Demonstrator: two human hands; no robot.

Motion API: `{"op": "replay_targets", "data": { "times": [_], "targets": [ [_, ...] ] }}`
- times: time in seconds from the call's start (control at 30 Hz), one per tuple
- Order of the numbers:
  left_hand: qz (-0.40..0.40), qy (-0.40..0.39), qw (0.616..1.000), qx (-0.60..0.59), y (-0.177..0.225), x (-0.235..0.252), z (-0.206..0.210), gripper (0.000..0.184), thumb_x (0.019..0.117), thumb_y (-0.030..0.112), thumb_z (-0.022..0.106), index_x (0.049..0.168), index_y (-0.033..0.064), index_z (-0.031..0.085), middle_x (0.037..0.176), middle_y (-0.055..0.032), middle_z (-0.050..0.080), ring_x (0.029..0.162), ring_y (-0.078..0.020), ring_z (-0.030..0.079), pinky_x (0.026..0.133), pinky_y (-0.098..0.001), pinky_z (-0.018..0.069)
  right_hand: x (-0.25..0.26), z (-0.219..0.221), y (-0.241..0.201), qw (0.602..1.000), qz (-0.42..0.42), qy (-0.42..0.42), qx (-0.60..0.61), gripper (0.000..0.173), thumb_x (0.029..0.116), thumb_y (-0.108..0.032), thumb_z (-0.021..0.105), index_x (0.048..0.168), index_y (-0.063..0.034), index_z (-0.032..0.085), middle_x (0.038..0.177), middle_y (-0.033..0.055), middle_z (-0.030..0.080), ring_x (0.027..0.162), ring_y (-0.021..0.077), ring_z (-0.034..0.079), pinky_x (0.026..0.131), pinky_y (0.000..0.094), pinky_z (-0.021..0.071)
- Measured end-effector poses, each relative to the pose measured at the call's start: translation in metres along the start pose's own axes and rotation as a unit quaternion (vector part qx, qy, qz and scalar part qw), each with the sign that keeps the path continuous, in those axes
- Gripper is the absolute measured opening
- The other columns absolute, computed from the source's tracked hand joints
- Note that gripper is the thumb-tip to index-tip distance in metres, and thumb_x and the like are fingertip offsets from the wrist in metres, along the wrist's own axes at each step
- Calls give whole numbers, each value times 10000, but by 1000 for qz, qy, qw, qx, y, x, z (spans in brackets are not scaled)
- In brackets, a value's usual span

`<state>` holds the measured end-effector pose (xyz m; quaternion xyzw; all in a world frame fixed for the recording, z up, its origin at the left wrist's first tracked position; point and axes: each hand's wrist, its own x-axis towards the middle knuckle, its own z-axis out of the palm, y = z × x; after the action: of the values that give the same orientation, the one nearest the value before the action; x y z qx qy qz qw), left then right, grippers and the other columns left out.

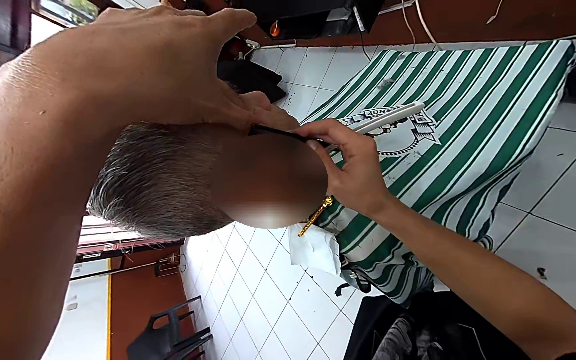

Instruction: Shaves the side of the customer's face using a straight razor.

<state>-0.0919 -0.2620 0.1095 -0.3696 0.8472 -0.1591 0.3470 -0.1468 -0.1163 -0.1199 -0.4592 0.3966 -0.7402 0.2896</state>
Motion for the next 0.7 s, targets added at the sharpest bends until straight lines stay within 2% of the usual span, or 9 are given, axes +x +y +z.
{"op": "replay_targets", "data": {
  "times": [0.03,0.07,0.17,0.27,0.37,0.5,0.63,0.7],
  "targets": [
    [-2,-8,1000,2,0,1,0,1047,659,934,539,1532,368,421,1216,-179,658,1120,-418,626,810,-727,430,0,0,0,1000,1,0,2,242,998,44,532,1190,59,679,1100,184,692,974,177,679,863,265,562],
    [7,-7,1000,4,-1,2,1,1036,672,932,538,1524,351,429,1209,-193,659,1119,-437,626,795,-742,424,0,0,1,1000,1,1,6,242,996,47,534,1189,62,679,1107,184,696,985,178,679,874,266,559],
    [4,-18,1000,4,-1,4,0,1006,688,924,534,1522,375,411,1277,-184,636,1186,-433,594,849,-744,403,2,2,3,1000,2,6,21,239,990,53,543,1181,66,685,1106,181,704,984,173,678,889,263,554],
    [5,-7,1000,-4,-2,1,0,1067,624,972,547,1483,342,473,1178,-189,653,1099,-426,624,789,-706,450,5,4,6,999,3,13,29,232,984,50,554,1165,61,700,1095,169,718,965,169,675,883,262,547],
    [-1,-17,1000,-5,-3,1,-2,1132,567,1000,557,1479,335,483,1153,-165,656,1073,-392,634,791,-675,471,5,3,6,1000,4,7,24,231,985,47,556,1164,58,701,1091,167,719,960,167,676,879,257,549],
    [16,-11,1000,6,-3,1,-2,1085,611,965,571,1461,295,506,1043,-172,674,999,-403,655,742,-674,469,7,2,4,1000,9,0,20,236,984,55,555,1173,67,696,1098,179,715,967,176,680,883,264,552],
    [33,8,999,-7,-5,-1,-1,971,666,917,593,1396,277,560,1057,-128,667,979,-329,660,733,-619,490,7,2,3,1000,9,-4,20,243,986,48,562,1184,57,701,1110,175,718,989,181,673,897,267,543],
    [40,16,999,-13,-5,-1,-2,986,647,937,592,1376,273,582,1061,-95,676,970,-274,668,738,-576,513,6,3,4,1000,5,-1,19,245,983,46,567,1182,54,709,1111,172,723,999,182,677,901,264,543]
  ]
}}
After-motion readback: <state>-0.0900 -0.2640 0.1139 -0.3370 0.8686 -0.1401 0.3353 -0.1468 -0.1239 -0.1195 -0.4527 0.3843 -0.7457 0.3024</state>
